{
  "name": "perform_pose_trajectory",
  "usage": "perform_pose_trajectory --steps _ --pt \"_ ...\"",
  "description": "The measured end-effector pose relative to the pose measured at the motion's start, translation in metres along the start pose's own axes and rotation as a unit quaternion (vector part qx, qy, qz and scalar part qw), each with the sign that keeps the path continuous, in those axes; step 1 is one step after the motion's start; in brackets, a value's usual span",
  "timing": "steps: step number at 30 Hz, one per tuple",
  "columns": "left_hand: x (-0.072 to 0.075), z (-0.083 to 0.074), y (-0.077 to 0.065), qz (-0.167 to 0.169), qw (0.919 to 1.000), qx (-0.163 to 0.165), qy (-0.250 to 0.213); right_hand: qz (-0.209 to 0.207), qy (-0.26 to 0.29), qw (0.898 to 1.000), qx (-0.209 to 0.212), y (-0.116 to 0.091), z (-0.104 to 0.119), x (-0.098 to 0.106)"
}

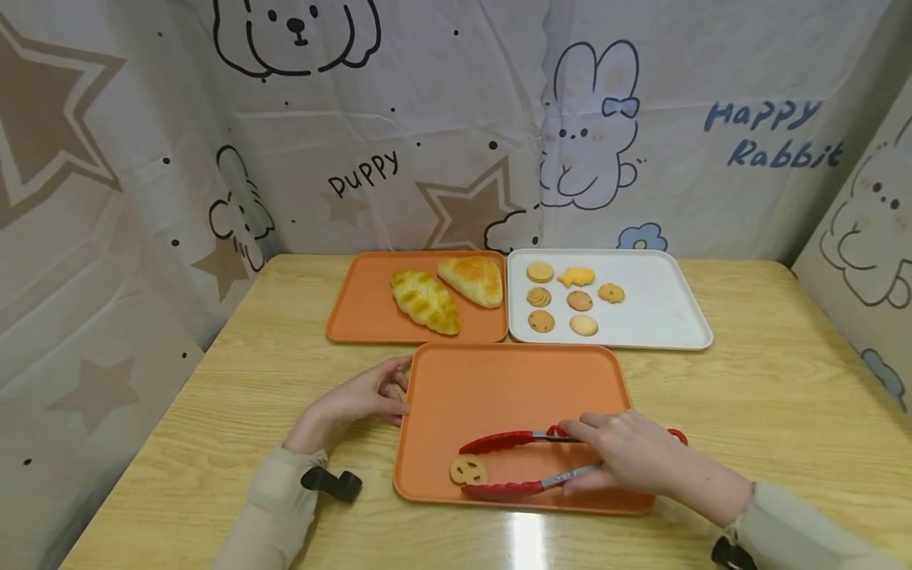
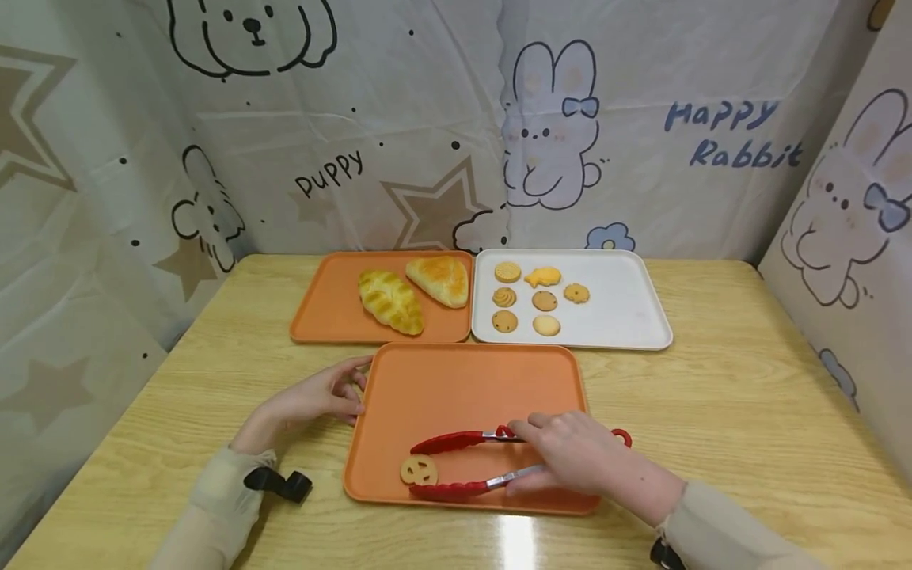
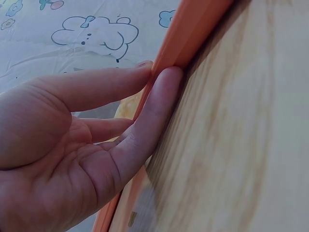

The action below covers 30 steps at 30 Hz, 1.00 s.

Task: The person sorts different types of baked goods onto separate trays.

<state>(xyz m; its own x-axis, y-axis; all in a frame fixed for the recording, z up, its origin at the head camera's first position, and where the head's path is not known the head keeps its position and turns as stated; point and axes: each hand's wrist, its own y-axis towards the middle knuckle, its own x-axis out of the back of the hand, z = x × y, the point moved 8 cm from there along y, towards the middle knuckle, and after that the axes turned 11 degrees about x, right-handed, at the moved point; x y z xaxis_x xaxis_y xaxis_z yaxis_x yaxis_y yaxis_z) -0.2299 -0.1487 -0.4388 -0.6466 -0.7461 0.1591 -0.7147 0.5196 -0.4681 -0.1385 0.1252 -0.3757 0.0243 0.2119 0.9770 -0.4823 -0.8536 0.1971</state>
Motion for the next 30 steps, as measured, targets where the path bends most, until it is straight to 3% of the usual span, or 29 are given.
perform_pose_trajectory --steps 10,22,30 --pt "0.0 0.005 0.0 -0.002 1.0 0.004 -0.008 -0.013 -0.004 1.0 -0.005 -0.006 -0.007 0.001" --pt "0.0 -0.003 -0.001 0.001 1.0 -0.001 -0.003 -0.007 -0.024 0.993 -0.119 -0.03 -0.05 0.022" --pt "-0.001 -0.002 -0.002 0.009 0.9999 -0.004 -0.005 -0.015 -0.046 0.986 -0.159 -0.051 -0.072 0.033"
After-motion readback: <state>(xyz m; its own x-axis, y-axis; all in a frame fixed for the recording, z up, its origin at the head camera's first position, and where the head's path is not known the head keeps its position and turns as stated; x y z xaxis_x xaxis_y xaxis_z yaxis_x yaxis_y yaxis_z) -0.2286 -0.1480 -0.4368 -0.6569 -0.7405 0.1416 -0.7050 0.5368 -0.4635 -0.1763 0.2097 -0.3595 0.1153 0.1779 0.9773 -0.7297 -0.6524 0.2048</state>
